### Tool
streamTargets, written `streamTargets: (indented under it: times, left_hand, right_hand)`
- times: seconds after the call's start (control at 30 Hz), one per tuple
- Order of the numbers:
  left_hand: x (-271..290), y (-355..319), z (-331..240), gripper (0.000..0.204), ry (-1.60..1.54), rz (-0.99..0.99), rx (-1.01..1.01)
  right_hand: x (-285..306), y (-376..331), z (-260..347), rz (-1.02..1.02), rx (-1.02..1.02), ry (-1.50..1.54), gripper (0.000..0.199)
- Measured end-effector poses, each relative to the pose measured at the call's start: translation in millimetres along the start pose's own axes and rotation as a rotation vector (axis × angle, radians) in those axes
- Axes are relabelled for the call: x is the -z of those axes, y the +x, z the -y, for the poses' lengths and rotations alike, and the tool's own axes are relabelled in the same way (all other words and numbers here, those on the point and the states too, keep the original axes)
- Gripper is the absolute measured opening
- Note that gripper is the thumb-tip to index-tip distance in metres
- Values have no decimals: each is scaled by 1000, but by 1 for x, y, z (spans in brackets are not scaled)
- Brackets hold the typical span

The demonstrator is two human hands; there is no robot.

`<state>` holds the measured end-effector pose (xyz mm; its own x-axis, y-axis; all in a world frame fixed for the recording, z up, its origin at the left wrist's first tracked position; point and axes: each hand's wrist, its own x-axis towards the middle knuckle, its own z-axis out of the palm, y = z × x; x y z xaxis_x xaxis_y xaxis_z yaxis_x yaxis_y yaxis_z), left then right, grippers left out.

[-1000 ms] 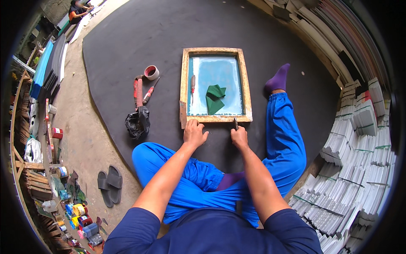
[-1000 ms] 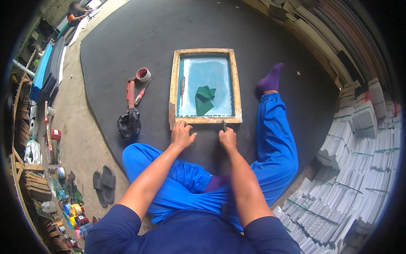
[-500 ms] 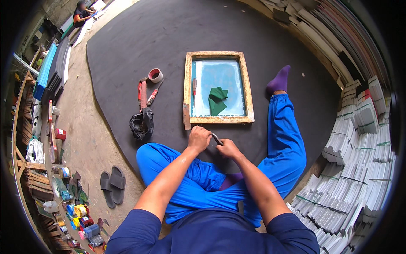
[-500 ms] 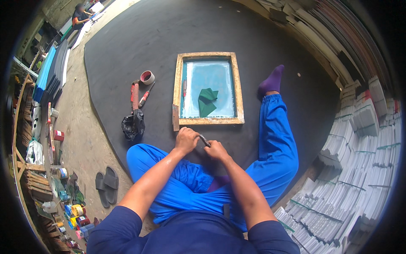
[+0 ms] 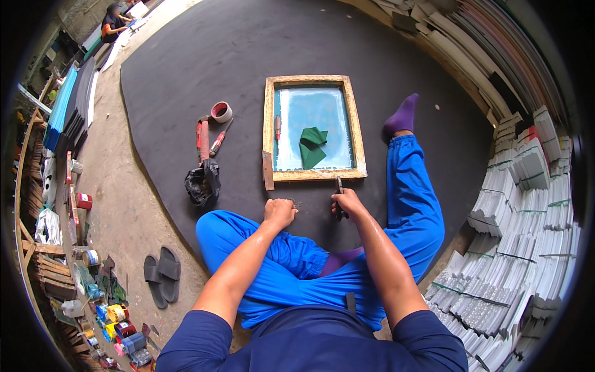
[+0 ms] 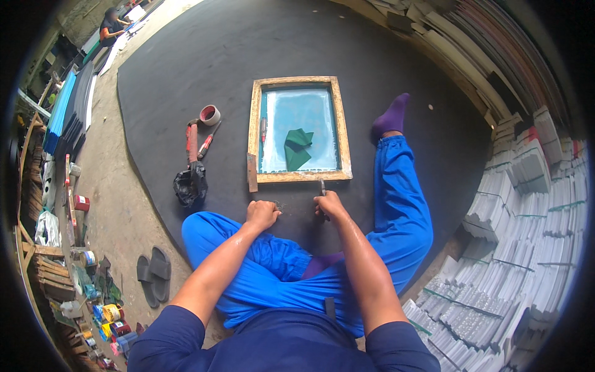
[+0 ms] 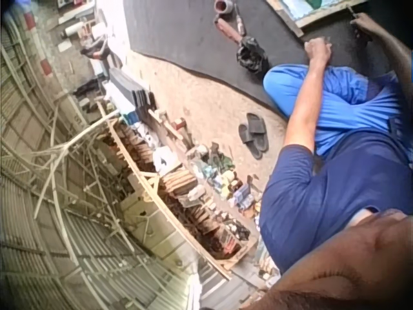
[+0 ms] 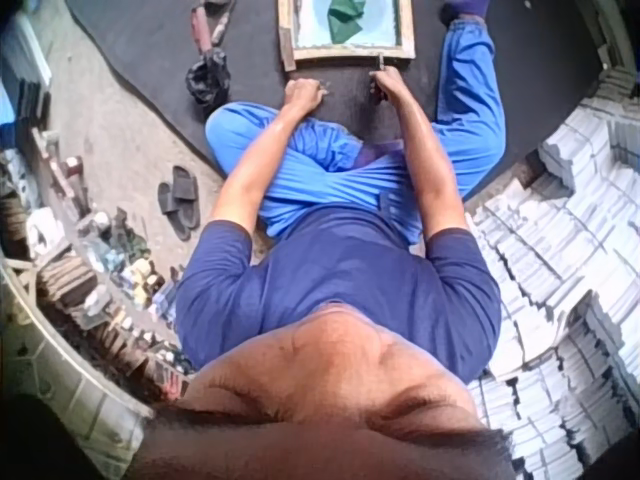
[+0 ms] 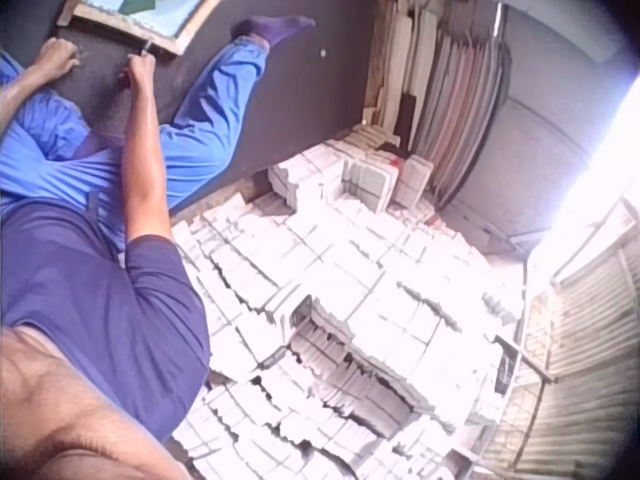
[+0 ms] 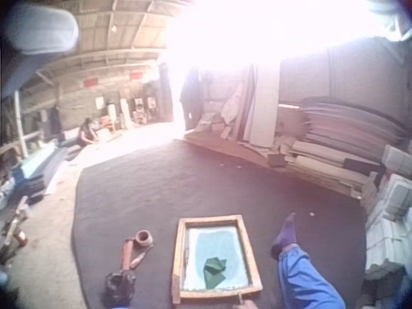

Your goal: The person sits on the floor and uses pliers to secure staples along the edges of a wooden frame holding a glass pane. They repeatedly reposition the frame and adjust their grip while working around the perimeter.

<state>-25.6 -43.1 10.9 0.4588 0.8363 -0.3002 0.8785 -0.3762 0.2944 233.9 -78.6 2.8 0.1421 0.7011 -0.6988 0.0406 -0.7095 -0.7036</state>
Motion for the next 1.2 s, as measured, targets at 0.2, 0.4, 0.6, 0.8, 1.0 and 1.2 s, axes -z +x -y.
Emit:
streamTargets:
  times: [0.2,0.4,0.6,0.8,1.0,1.2]
  left_hand:
    - [-2,1,0,25,-12,3,-5]
    - [-2,1,2,30,-10,27,32]
    - [6,1,-3,36,-26,42,38]
    - [5,3,-2,37,-52,15,36]
    - [-3,6,-4,42,-13,-74,18]
    - [-2,8,-10,43,-17,-45,29]
  right_hand:
    - [14,9,18,-87,-127,-37,26]
    - [20,5,38,-70,-185,-76,29]
    - [27,8,47,-40,-218,-168,33]
    - [26,12,47,-45,-244,-185,33]
    - [13,20,24,-213,-102,-187,20]
    - [-5,15,20,-364,-54,-228,23]
